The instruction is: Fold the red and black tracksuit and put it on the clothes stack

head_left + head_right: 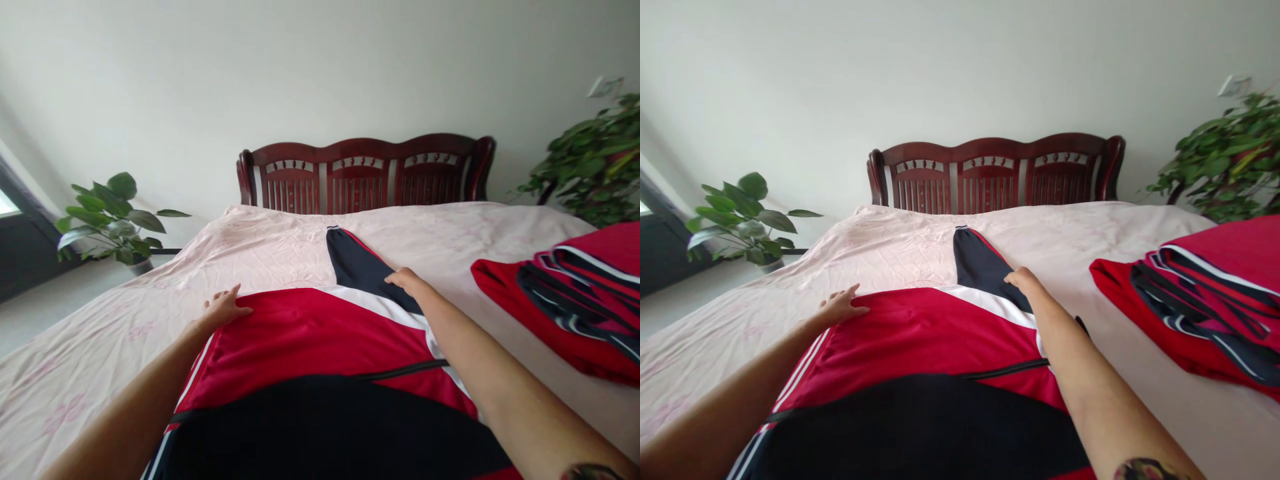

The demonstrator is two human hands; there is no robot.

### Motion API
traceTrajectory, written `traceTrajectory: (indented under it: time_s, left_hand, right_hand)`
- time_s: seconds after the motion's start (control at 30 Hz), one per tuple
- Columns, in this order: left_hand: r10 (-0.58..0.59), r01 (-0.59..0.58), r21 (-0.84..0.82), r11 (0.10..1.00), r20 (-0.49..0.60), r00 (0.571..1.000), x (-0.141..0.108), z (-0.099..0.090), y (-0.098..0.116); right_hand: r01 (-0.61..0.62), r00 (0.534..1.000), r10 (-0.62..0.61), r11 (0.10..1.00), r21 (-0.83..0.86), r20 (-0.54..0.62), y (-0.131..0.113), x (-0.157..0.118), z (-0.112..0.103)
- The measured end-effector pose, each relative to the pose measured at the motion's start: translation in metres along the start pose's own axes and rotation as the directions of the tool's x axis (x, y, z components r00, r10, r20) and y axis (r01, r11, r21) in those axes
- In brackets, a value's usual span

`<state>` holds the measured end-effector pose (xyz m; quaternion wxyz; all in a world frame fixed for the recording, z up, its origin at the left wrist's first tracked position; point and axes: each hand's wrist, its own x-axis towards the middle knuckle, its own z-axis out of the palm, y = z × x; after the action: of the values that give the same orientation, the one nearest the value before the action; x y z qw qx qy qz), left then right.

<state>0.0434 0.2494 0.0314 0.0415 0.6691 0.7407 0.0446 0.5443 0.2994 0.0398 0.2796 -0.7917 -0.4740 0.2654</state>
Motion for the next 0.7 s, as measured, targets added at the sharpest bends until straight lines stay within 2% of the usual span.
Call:
traceTrajectory:
  time_s: [0.17,0.3,0.4,0.53,0.63,0.7]
  left_hand:
    - [0.081,-0.08,-0.009,0.997,0.036,0.996,0.005,-0.013,-0.007]
    - [0.165,-0.165,0.021,0.986,-0.022,0.986,-0.008,-0.027,-0.004]
    - [0.221,-0.217,0.054,0.975,-0.113,0.969,-0.028,-0.038,-0.003]
    - [0.298,-0.289,0.074,0.954,-0.208,0.931,-0.068,-0.045,-0.008]
    - [0.401,-0.392,0.088,0.916,-0.239,0.884,-0.099,-0.037,-0.017]
    - [0.443,-0.435,0.085,0.896,-0.217,0.87,-0.116,-0.028,-0.023]
  right_hand:
    - [0.001,0.999,-0.009,0.987,0.161,0.048,0.0,0.001,-0.014]
    - [-0.006,0.991,-0.031,0.961,0.277,0.13,0.003,-0.002,-0.025]
    - [0.002,0.973,-0.09,0.925,0.38,0.213,0.01,-0.008,-0.034]
    - [0.015,0.943,-0.174,0.874,0.485,0.283,0.022,-0.021,-0.05]
    - [-0.006,0.899,-0.233,0.839,0.544,0.37,0.037,-0.034,-0.062]
    - [-0.049,0.856,-0.253,0.827,0.559,0.45,0.048,-0.044,-0.069]
